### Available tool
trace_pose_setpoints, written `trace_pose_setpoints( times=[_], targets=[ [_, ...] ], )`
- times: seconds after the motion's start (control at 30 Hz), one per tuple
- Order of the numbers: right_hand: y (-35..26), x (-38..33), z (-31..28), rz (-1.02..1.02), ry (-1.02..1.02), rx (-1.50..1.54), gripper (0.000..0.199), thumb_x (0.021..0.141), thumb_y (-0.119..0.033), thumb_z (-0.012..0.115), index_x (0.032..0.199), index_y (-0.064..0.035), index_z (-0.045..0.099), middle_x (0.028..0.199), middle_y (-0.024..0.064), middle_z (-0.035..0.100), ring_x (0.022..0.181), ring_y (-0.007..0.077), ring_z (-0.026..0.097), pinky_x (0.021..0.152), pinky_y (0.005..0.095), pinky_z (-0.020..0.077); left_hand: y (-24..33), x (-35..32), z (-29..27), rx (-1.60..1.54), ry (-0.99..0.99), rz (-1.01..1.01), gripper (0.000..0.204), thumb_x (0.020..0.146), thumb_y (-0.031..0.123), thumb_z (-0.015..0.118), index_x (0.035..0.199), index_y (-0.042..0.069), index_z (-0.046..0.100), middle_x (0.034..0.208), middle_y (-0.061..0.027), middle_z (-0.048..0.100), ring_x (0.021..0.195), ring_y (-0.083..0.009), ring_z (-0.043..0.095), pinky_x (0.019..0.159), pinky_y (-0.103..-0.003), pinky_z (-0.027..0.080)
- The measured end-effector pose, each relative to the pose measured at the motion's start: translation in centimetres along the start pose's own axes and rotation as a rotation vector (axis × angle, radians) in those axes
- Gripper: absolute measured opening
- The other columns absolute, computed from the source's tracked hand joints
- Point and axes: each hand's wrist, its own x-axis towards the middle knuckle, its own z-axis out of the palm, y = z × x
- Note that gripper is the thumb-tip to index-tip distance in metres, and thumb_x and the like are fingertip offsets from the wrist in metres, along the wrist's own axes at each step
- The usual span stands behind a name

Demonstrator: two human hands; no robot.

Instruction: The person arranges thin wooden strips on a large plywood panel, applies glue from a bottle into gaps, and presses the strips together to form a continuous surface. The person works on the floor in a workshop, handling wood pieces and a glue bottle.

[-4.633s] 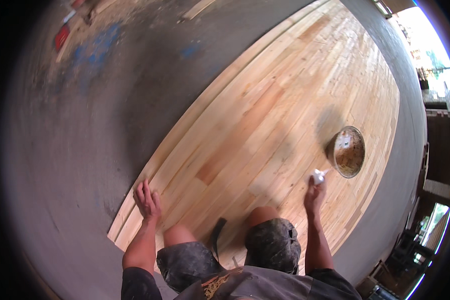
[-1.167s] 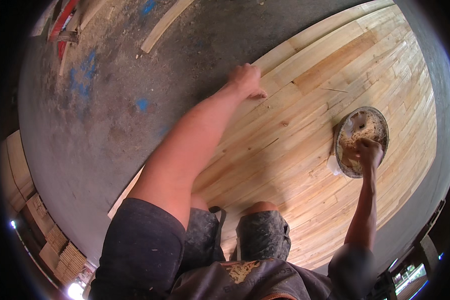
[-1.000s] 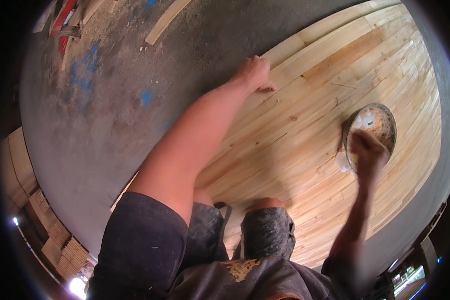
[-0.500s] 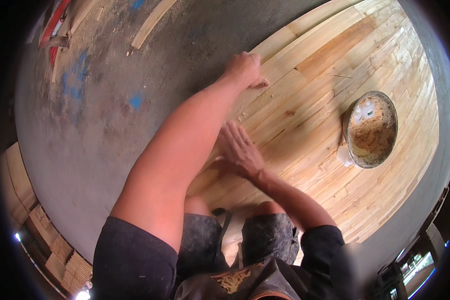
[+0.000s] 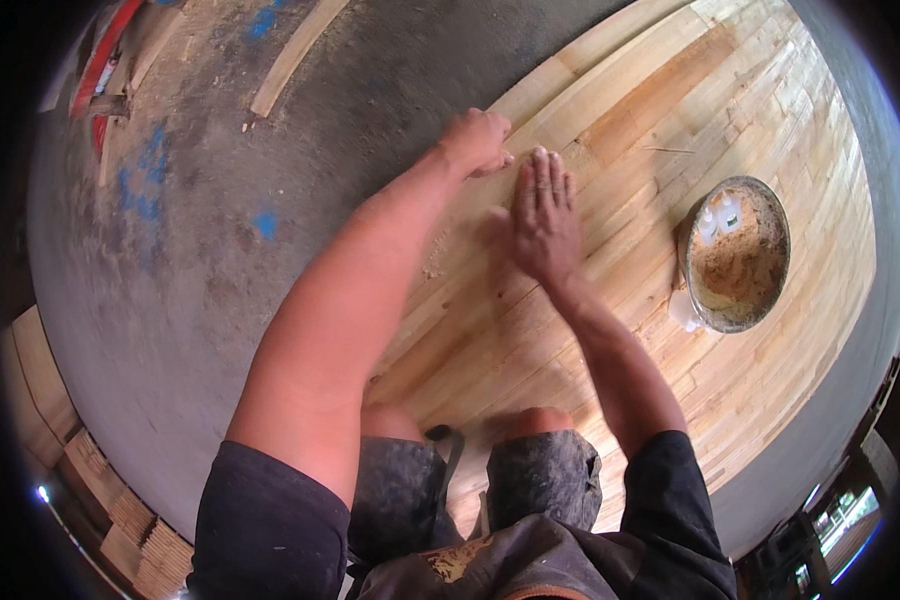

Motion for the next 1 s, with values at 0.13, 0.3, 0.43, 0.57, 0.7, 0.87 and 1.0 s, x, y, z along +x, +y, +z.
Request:
trace_pose_setpoints(
  times=[0.13, 0.3, 0.43, 0.57, 0.7, 0.87, 1.0],
  targets=[
    [1.9, -3.0, 3.9, -0.219, 0.022, 0.232, 0.079, 0.106, -0.048, 0.07, 0.164, 0.0022, 0.051, 0.173, 0.0263, 0.046, 0.164, 0.041, 0.041, 0.135, 0.0595, 0.0313, -0.4, 0.2, -0.1, -0.035, 0.014, -0.005, 0.033, 0.089, 0.035, 0.092, 0.1, 0.008, 0.076, 0.104, -0.0217, 0.081, 0.105, -0.0419, 0.079, 0.094, -0.052, 0.062],
    [2.5, -0.6, 1.3, 0.059, 0.118, -0.072, 0.077, 0.106, -0.046, 0.07, 0.161, 0.0057, 0.054, 0.172, 0.0273, 0.047, 0.164, 0.043, 0.04, 0.133, 0.0595, 0.0332, -0.1, -0.4, 0.7, -0.088, 0.102, -0.063, 0.034, 0.09, 0.03, 0.093, 0.092, 0.006, 0.069, 0.094, -0.0202, 0.08, 0.098, -0.0399, 0.079, 0.088, -0.051, 0.061],
    [-2.7, -2.1, 2.5, -0.007, -0.135, 0.05, 0.08, 0.107, -0.045, 0.067, 0.162, 0.0106, 0.049, 0.176, 0.0294, 0.04, 0.164, 0.0467, 0.037, 0.134, 0.0591, 0.033, 0.6, -0.6, 0.5, -0.04, 0.09, -0.074, 0.032, 0.093, 0.032, 0.09, 0.103, 0.007, 0.073, 0.107, -0.021, 0.081, 0.107, -0.0419, 0.079, 0.094, -0.052, 0.062],
    [-5.6, -10.4, 7.2, -0.41, -0.316, 0.295, 0.083, 0.107, -0.044, 0.065, 0.167, 0.0088, 0.043, 0.179, 0.0255, 0.037, 0.168, 0.0443, 0.032, 0.137, 0.0568, 0.0271, 1.3, -0.8, 0.2, 0.05, 0.035, -0.124, 0.035, 0.098, 0.034, 0.085, 0.121, 0.009, 0.079, 0.124, -0.0224, 0.08, 0.119, -0.0425, 0.078, 0.104, -0.051, 0.064],
    [-6.3, -12.8, 10.3, -0.339, -0.304, 0.335, 0.08, 0.106, -0.038, 0.065, 0.168, 0.0074, 0.042, 0.181, 0.0232, 0.034, 0.17, 0.0411, 0.028, 0.14, 0.0533, 0.0234, 0.9, -0.8, 0.9, 0.011, 0.123, -0.13, 0.03, 0.091, 0.033, 0.091, 0.097, 0.009, 0.073, 0.104, -0.0218, 0.08, 0.105, -0.0421, 0.079, 0.088, -0.055, 0.063],
    [-10.2, -11.6, 10.9, -0.494, -0.403, 0.319, 0.083, 0.106, -0.035, 0.066, 0.173, 0.0051, 0.036, 0.182, 0.0194, 0.034, 0.171, 0.0363, 0.028, 0.142, 0.0499, 0.0215, -0.3, 0.0, 1.9, 0.002, 0.143, -0.089, 0.03, 0.091, 0.032, 0.09, 0.095, 0.008, 0.073, 0.101, -0.0208, 0.08, 0.1, -0.0434, 0.079, 0.086, -0.054, 0.063],
    [-10.7, -11.2, 10.2, -0.602, -0.389, 0.429, 0.079, 0.109, -0.04, 0.061, 0.172, 0.003, 0.04, 0.182, 0.0137, 0.037, 0.17, 0.0314, 0.031, 0.142, 0.0493, 0.0201, -0.5, 0.2, 2.1, -0.008, 0.132, -0.081, 0.031, 0.091, 0.033, 0.091, 0.093, 0.008, 0.073, 0.099, -0.0204, 0.08, 0.098, -0.0425, 0.079, 0.085, -0.052, 0.063]
  ],
)
